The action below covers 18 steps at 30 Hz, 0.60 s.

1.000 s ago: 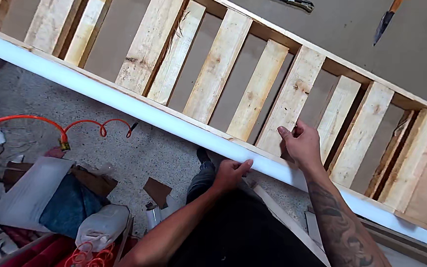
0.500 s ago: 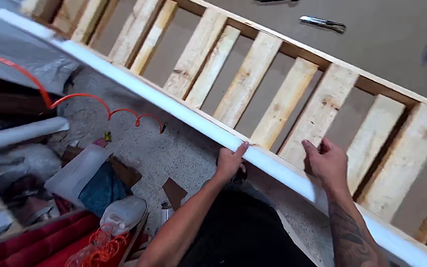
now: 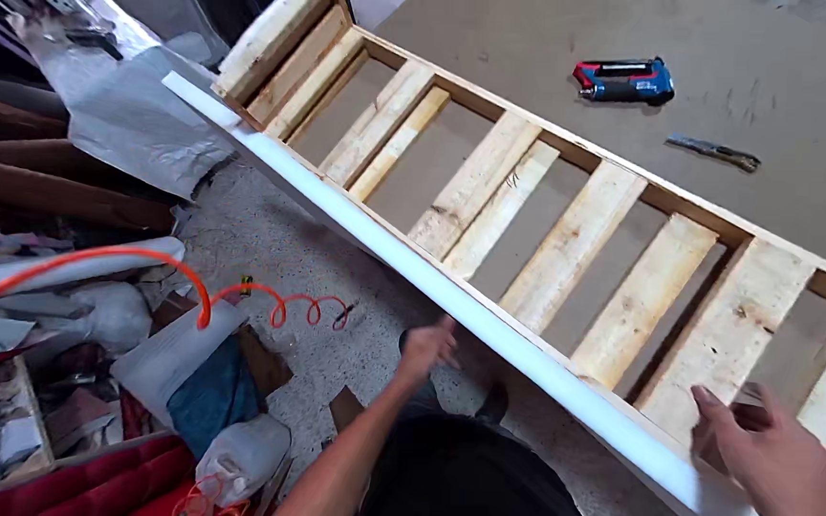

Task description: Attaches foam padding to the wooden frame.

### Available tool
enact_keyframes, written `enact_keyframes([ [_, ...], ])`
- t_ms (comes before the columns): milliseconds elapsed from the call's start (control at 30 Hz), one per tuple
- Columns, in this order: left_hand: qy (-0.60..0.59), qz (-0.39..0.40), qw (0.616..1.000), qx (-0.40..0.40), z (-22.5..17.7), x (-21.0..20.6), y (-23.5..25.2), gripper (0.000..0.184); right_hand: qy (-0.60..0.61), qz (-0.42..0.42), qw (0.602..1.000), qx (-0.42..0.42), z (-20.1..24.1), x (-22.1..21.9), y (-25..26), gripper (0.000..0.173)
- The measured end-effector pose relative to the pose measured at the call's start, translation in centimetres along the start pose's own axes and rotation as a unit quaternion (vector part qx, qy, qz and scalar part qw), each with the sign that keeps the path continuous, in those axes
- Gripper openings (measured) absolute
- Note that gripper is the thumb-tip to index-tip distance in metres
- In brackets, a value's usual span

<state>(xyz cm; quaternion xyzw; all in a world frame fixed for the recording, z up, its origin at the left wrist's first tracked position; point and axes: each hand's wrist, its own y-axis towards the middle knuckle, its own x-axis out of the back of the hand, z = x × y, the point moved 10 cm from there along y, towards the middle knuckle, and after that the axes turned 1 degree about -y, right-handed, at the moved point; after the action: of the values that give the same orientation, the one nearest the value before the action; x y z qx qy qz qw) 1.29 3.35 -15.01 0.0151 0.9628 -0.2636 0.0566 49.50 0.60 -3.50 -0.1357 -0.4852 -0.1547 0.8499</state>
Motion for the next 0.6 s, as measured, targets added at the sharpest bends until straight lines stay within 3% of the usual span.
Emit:
enact_keyframes([
  [67,-0.035,-0.096,0.994,-0.040,-4.5,7.1,3.6,0.061,-0.062,-0.047,0.995,0.060,5.7,1.4,-1.2,0.079],
  [133,0.011,-0.140,0.990,-0.012,-7.3,9.8,6.0,0.063,-0.071,-0.073,0.986,0.131,13.4,-0.1,-1.8,0.070],
  [267,0.027,-0.039,0.999,0.015,-6.0,10.4,7.0,0.060,-0.016,0.009,0.967,0.256,26.8,-7.8,-2.2,0.061],
  [400,-0.030,-0.011,0.999,0.020,-6.3,9.6,7.8,0.057,-0.004,0.041,0.959,0.280,32.2,-12.8,-1.9,0.059],
  [500,0.067,0.060,0.996,0.019,-7.0,11.0,7.6,0.058,0.006,0.060,0.959,0.275,34.2,-14.8,-1.1,0.056],
  [533,0.085,0.061,0.995,0.008,-7.3,12.7,7.8,0.056,0.011,0.062,0.959,0.277,34.9,-14.8,-0.6,0.055],
  [600,0.018,-0.044,0.998,-0.037,-8.7,20.0,9.0,0.053,0.038,0.061,0.961,0.268,36.1,-14.8,0.9,0.054],
])
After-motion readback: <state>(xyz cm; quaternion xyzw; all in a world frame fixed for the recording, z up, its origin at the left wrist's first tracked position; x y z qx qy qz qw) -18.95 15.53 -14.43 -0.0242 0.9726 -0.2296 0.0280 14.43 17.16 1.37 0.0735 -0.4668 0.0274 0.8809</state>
